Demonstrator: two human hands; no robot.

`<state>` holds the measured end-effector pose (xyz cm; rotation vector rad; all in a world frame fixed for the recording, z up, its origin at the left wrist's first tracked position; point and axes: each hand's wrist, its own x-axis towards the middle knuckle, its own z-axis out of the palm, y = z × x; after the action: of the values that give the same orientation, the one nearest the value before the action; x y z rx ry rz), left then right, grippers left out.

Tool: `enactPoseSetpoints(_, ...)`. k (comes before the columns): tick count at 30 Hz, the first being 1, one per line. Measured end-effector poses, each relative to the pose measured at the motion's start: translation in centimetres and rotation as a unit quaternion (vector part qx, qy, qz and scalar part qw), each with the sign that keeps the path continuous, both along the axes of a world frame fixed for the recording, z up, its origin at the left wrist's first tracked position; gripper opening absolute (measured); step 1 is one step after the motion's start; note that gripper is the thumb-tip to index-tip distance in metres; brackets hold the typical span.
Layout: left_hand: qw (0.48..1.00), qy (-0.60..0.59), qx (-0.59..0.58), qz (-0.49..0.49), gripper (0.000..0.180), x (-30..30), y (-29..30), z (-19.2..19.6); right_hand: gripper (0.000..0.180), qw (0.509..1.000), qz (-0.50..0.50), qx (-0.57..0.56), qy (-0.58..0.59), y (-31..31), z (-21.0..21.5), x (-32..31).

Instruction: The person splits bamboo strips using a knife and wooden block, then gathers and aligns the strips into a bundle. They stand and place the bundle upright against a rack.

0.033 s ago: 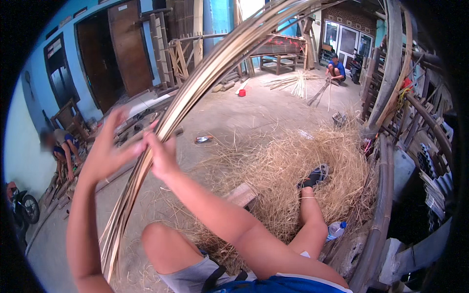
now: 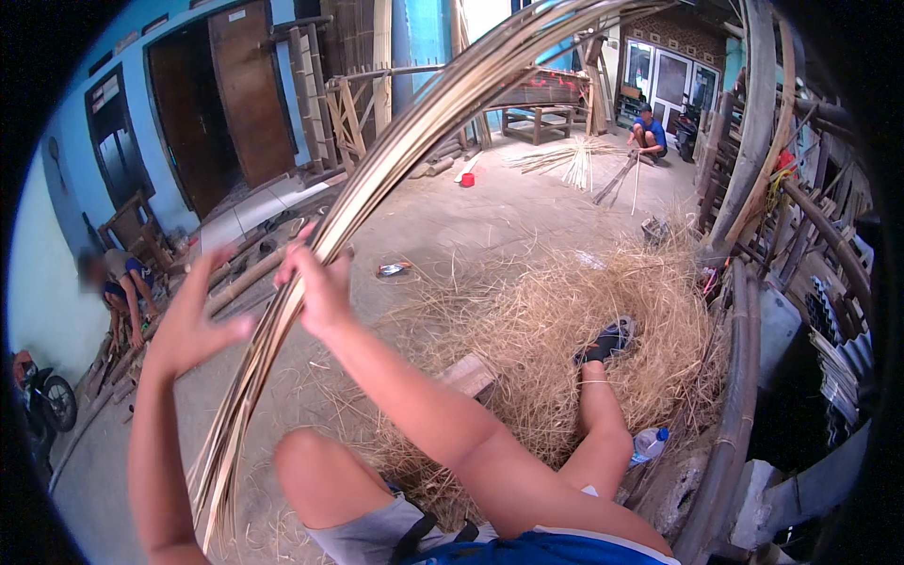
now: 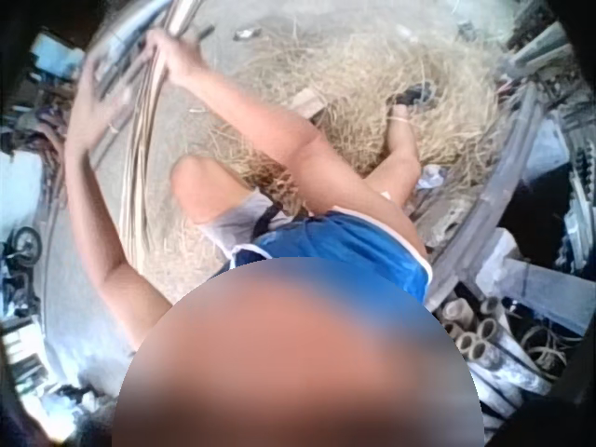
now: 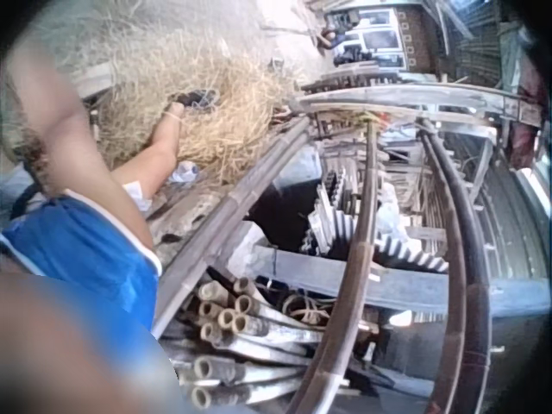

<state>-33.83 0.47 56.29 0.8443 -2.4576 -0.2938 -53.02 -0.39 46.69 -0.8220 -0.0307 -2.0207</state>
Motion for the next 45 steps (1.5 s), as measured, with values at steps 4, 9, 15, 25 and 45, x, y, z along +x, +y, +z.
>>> enactPoseSetpoints(4, 0.984, -0.007, 0.173, -0.038, 0.135, 9.5, -0.3, -8.5, 0.025, 0.999, 0.008, -0.023, -0.025, 0.8, 1.9, -4.3)
enactPoseSetpoints(9, 0.969, 0.071, 0.232, 0.054, 0.114, 8.8, 2.7, -12.2, 0.02, 0.995, -0.025, 0.046, -0.081, 2.3, 1.7, -5.7)
enactPoseSetpoints(15, 0.974, -0.075, -0.122, 0.178, 0.099, 4.4, 7.7, -11.5, 0.019, 0.982, -0.052, 0.115, -0.137, 2.5, 0.4, -8.1)
enactPoseSetpoints(25, 0.954, -0.11, 0.277, 0.028, 0.093, 8.2, 5.2, -11.6, 0.051, 0.989, 0.077, 0.026, -0.126, 3.6, -3.8, -9.3)
enactPoseSetpoints(45, 0.968, 0.061, 0.221, 0.098, 0.056, 3.8, 7.5, -12.5, 0.071, 0.99, 0.103, -0.093, 0.032, 4.2, 3.5, -11.4)
